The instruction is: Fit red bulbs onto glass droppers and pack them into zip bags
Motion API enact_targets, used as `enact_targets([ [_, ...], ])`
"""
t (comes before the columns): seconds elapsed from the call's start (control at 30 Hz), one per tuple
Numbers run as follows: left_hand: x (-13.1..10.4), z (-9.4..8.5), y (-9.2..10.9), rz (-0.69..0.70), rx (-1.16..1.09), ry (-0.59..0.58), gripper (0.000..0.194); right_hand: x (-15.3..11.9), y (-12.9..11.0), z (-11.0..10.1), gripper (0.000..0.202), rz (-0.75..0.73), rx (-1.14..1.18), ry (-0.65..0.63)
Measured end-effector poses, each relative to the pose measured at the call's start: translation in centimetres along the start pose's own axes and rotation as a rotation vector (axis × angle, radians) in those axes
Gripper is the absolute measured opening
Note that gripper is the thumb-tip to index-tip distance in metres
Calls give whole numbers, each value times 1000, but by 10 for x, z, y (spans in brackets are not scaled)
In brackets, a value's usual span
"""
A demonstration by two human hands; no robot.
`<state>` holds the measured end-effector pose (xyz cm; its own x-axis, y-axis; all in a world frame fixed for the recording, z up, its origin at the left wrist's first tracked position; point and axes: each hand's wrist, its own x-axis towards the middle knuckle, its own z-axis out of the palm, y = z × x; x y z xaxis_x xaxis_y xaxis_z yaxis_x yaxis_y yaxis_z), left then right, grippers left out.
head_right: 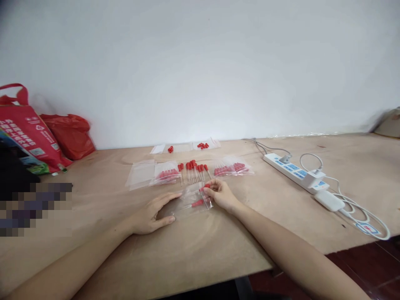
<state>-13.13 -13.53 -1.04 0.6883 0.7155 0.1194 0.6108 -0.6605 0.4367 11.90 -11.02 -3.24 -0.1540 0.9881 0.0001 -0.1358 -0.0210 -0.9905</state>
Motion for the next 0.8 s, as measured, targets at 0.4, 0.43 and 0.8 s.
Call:
enact_targets([
  [0.4,1,-1,2,11,7,-7,50,6,-3,-10,22,-467,-825,-284],
  [0.43,1,-1,2,21,1,-6,48,9,-6,-11,20,-466,-890,-235],
  [0.8,0,1,0,52,-76,37,19,84,-22,5,32,60,-1360,180],
])
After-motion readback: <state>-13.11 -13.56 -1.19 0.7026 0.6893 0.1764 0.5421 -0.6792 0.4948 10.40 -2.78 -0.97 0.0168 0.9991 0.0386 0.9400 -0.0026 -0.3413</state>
